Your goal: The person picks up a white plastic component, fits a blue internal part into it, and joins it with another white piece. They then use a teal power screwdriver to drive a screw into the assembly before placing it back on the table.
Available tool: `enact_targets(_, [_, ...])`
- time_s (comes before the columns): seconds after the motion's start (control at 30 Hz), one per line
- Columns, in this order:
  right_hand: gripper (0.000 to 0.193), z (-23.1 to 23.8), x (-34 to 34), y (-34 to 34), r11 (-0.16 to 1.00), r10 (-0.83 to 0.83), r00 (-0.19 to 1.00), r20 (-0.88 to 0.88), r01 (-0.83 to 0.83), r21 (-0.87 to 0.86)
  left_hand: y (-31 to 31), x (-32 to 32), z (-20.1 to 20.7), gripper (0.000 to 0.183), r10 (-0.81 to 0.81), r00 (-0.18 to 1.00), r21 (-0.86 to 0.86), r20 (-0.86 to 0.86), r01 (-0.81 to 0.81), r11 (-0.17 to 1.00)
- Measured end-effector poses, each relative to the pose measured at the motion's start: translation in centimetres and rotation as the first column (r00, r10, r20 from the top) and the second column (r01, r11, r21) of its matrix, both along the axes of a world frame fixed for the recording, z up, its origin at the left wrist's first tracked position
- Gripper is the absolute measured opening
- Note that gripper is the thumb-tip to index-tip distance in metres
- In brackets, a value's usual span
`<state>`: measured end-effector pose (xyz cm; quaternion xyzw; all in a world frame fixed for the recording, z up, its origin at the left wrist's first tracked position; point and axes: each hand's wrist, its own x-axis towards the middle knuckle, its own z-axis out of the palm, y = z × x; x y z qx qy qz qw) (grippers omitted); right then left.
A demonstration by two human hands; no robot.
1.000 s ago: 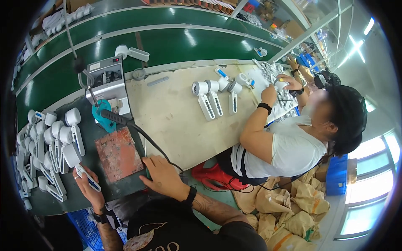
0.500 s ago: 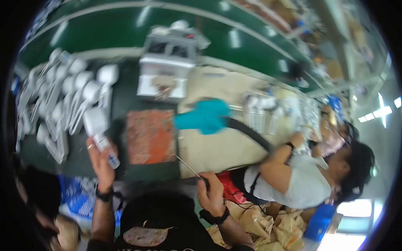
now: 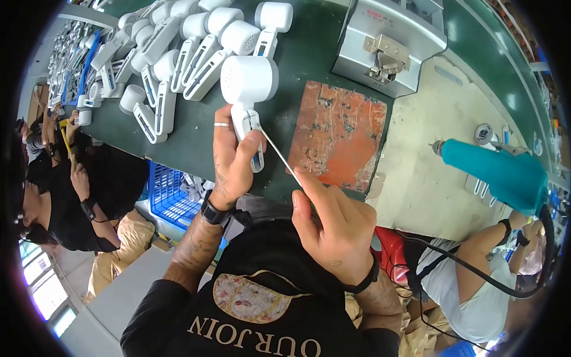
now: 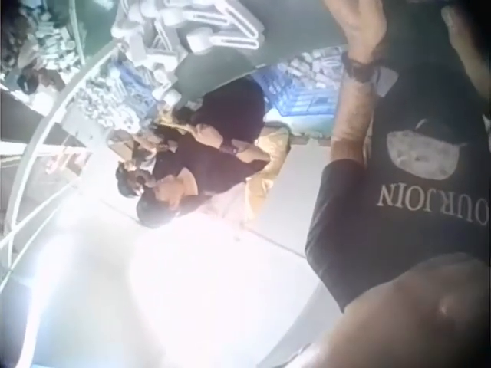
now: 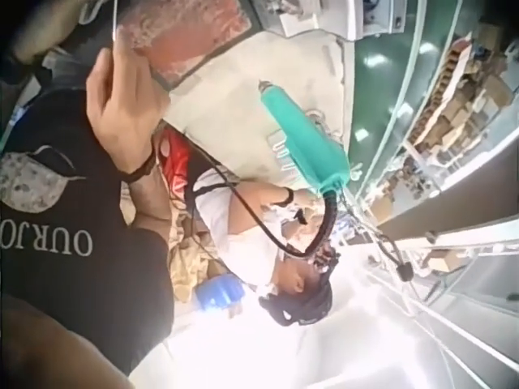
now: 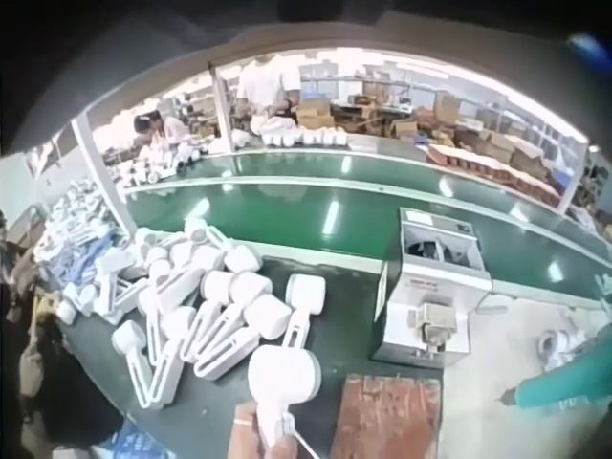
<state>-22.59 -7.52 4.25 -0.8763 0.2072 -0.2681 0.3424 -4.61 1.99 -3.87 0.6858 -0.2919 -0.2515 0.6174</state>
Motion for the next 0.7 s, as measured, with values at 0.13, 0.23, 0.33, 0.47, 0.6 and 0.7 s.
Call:
enact_targets(0.13, [0.03, 1.0, -0.3, 0.2, 0.999, -0.031, 0.992, -0.119, 0.032, 0.011, -0.1, 0.1, -0.1, 0.052, 0.015, 0.999, -0.014, -0.035, -0.016, 1.0])
enact_targets(0.23, [0.031, 0.7, -0.2, 0.2, 0.999, -0.022, 0.998, -0.063, 0.019, -0.033, -0.2, 0.0, -0.1, 0.055, 0.033, 0.996, -0.019, -0.079, -0.035, 0.999])
enact_targets(0.33, [0.032, 0.6, 0.0, 0.4, 0.999, -0.018, 0.998, -0.056, 0.016, -0.039, -0.3, -0.3, 0.1, 0.054, 0.043, 0.996, -0.015, -0.079, -0.044, 0.999])
enact_targets(0.47, [0.038, -0.2, -0.1, 0.1, 0.989, -0.012, 1.0, -0.006, 0.011, -0.15, -0.6, -0.5, 0.4, 0.052, 0.055, 0.995, -0.014, -0.085, -0.057, 0.998])
enact_targets(0.6, [0.038, -0.1, 0.0, 0.1, 0.981, -0.003, 1.0, -0.006, 0.002, -0.196, -0.6, -0.5, 0.4, 0.052, 0.05, 0.995, -0.005, -0.085, -0.051, 0.999])
enact_targets(0.7, [0.039, -0.1, 0.1, 0.0, 0.973, 0.006, 1.0, -0.018, -0.01, -0.23, -0.7, -0.4, 0.5, 0.052, 0.051, 0.996, 0.01, -0.071, -0.05, 0.999])
